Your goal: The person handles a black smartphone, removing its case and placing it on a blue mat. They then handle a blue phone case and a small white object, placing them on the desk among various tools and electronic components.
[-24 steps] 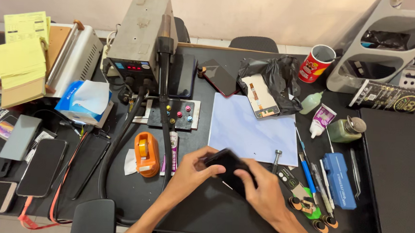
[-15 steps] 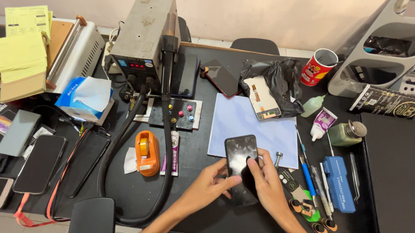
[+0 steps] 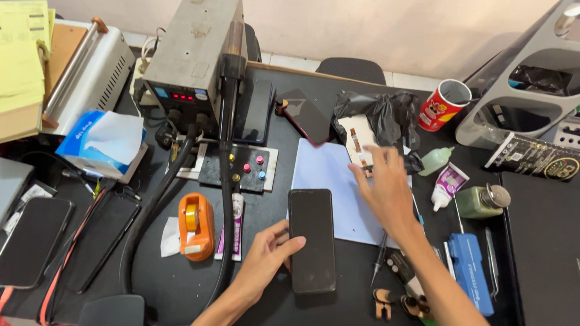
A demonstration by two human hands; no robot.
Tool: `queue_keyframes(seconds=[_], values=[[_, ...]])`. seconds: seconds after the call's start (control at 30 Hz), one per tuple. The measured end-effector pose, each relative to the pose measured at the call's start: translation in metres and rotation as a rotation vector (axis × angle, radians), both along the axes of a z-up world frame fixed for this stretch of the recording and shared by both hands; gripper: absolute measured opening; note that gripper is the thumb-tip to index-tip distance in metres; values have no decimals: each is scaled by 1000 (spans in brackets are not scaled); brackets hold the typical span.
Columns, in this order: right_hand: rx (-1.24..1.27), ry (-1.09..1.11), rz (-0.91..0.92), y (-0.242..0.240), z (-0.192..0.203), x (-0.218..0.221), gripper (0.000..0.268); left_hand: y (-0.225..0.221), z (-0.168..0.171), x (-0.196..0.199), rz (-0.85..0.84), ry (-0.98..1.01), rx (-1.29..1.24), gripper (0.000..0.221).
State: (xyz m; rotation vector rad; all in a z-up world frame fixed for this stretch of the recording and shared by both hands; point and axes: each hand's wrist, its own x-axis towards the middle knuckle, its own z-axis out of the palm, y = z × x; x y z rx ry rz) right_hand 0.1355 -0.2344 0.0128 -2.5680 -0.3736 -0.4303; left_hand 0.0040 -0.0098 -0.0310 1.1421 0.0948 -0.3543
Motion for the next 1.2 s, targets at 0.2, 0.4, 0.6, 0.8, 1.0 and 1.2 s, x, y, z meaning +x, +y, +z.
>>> queue_keyframes(seconds=[0.2, 0.4, 0.6, 0.8, 1.0, 1.2], values=[[-161, 95, -19, -5, -18, 45, 77, 2, 5, 3, 8, 28, 25, 29], [-273, 275, -78, -12, -16, 64, 86, 0, 12, 5, -29, 53, 10, 31], [-38, 118, -142, -24, -6, 64, 70, 1, 10, 5, -33, 38, 46, 33], [-100, 143, -248, -31, -32, 80, 51, 4, 8, 8, -6, 49, 63, 32], [-235, 154, -252, -17, -49, 77, 48, 4, 12, 10, 26, 56, 43, 38], [1, -46, 166, 3, -14, 2, 60, 1, 18, 15, 91, 99, 27, 53]])
